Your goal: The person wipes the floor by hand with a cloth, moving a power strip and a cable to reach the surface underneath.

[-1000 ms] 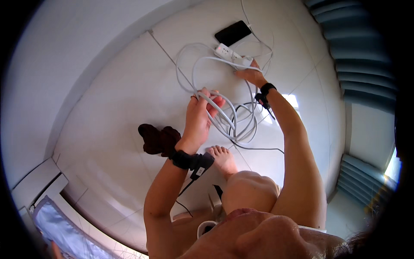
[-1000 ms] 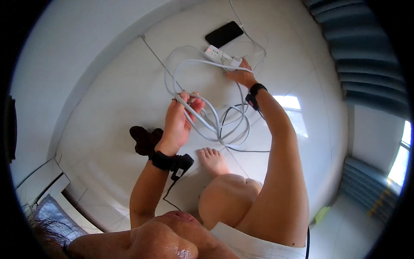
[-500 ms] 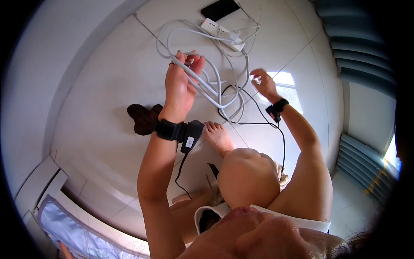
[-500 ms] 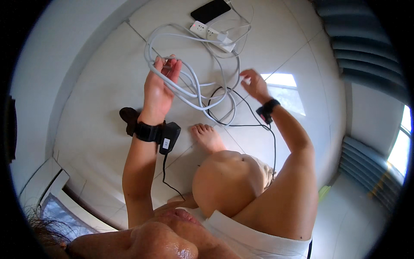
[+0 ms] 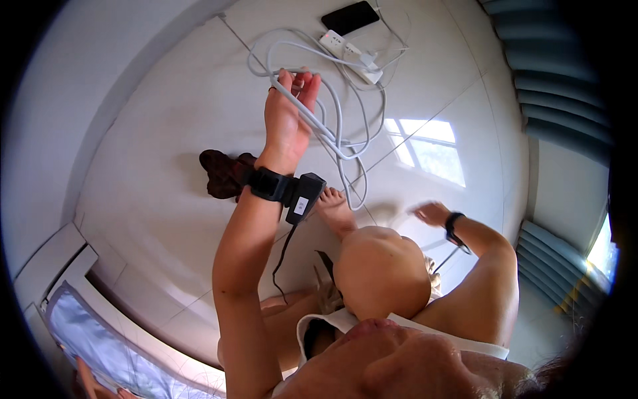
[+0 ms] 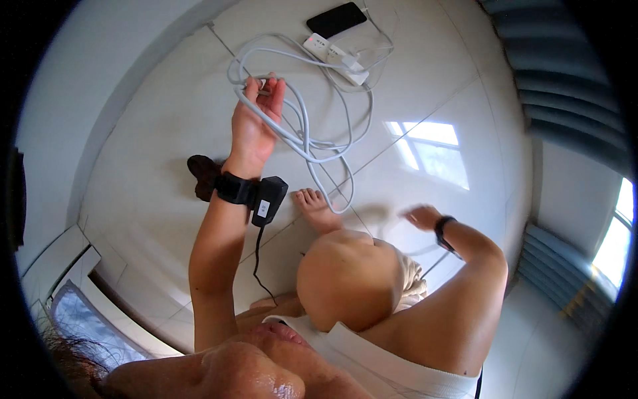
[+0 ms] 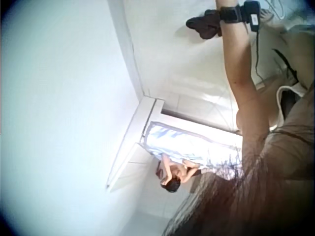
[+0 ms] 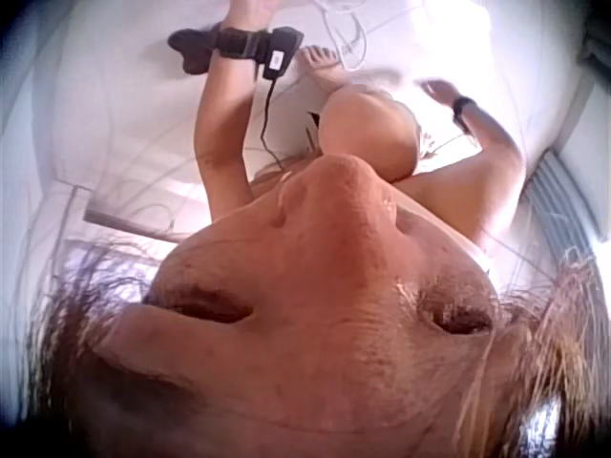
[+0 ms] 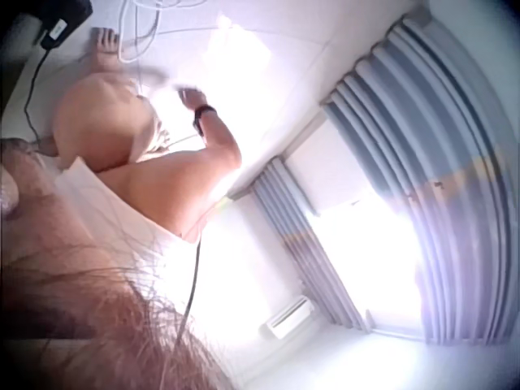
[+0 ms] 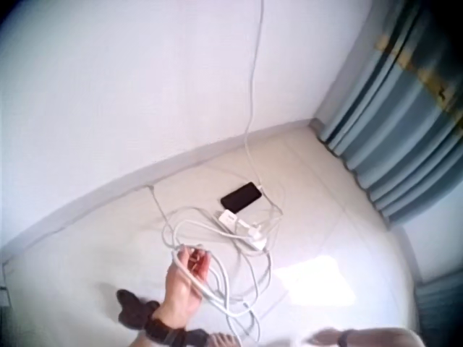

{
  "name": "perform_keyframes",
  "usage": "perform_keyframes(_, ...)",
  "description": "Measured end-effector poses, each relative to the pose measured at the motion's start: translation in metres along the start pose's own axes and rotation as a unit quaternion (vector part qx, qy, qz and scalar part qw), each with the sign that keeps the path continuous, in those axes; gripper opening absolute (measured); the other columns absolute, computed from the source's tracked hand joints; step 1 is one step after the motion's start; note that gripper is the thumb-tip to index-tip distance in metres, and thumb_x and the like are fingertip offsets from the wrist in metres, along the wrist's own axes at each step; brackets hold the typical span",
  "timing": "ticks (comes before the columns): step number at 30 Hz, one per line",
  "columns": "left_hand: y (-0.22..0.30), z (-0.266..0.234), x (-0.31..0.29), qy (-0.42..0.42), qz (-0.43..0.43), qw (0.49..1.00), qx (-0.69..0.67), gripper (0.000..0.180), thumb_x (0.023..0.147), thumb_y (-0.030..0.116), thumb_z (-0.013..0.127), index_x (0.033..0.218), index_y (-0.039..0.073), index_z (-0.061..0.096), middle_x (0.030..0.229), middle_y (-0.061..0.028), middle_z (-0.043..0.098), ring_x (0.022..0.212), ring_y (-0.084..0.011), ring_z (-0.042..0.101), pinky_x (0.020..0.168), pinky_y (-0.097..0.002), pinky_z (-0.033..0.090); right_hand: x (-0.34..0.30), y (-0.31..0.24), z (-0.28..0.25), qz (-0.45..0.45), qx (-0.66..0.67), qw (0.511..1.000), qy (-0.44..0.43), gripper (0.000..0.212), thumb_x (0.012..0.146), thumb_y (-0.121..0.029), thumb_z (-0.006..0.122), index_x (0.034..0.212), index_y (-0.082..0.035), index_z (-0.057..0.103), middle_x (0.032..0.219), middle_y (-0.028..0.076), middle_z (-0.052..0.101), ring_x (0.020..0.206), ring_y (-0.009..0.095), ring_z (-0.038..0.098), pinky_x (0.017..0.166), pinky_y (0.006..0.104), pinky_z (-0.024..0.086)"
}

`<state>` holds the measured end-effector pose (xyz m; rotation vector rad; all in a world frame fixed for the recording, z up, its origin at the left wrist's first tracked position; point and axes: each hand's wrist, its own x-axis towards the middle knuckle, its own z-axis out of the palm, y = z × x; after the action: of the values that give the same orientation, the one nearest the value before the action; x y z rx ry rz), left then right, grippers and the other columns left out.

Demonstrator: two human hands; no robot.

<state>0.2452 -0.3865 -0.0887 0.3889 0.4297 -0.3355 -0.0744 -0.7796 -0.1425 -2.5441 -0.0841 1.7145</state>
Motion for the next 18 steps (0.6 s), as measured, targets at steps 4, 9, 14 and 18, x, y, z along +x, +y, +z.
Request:
perform_keyframes(4, -0.015, 0.007, 0.001, 0.006, 0.006, 0.999, -0.032, 0.023, 0.102, 0.024, 0.051, 0.102, 0.000, 0.051, 0.101, -0.0068, 0.052, 0.095, -0.0164, 0.058, 0.097, -0.0301, 0.054, -0.097, 0.079, 0.064, 0.036, -0.024, 0.886, -0.461, 0.031, 0.089, -0.030, 0.056, 0.116, -0.024, 0.070, 0.122, 0.010, 0.066, 0.121, 0.032, 0.056, 0.103, 0.0475, 0.042)
perform_keyframes(9, -0.038, -0.007, -0.013, 0.092, 0.005, 0.996, -0.018, 0.024, 0.100, 0.025, 0.055, 0.098, 0.001, 0.054, 0.093, -0.0062, 0.057, 0.090, -0.0151, 0.062, 0.094, -0.0294, 0.056, -0.017, -0.017, -0.033, 0.085, 0.102, 0.984, 0.122, 0.027, 0.085, -0.026, 0.068, 0.106, -0.009, 0.068, 0.105, 0.014, 0.070, 0.096, 0.035, 0.066, 0.085, 0.0475, 0.052)
perform_keyframes(14, -0.068, -0.002, -0.028, 0.074, 0.000, 0.997, 0.003, 0.029, 0.101, 0.027, 0.052, 0.104, -0.001, 0.048, 0.104, -0.0087, 0.050, 0.096, -0.0170, 0.059, 0.092, -0.0287, 0.055, 0.017, -0.145, -0.181, -0.253, 0.473, 0.785, 0.310, 0.091, 0.083, -0.043, 0.074, 0.152, -0.008, 0.027, 0.151, 0.015, 0.040, 0.139, 0.032, 0.037, 0.115, 0.0469, 0.029)
perform_keyframes(18, -0.081, -0.020, -0.035, 0.132, -0.048, 0.990, -0.011, 0.028, 0.100, 0.025, 0.053, 0.105, -0.002, 0.048, 0.104, -0.0097, 0.050, 0.092, -0.0171, 0.060, 0.092, -0.0287, 0.055, 0.034, -0.202, -0.171, -0.242, 0.347, 0.871, 0.249, 0.080, 0.084, -0.048, 0.072, 0.144, -0.005, 0.042, 0.140, 0.020, 0.051, 0.130, 0.029, 0.049, 0.108, 0.0423, 0.039)
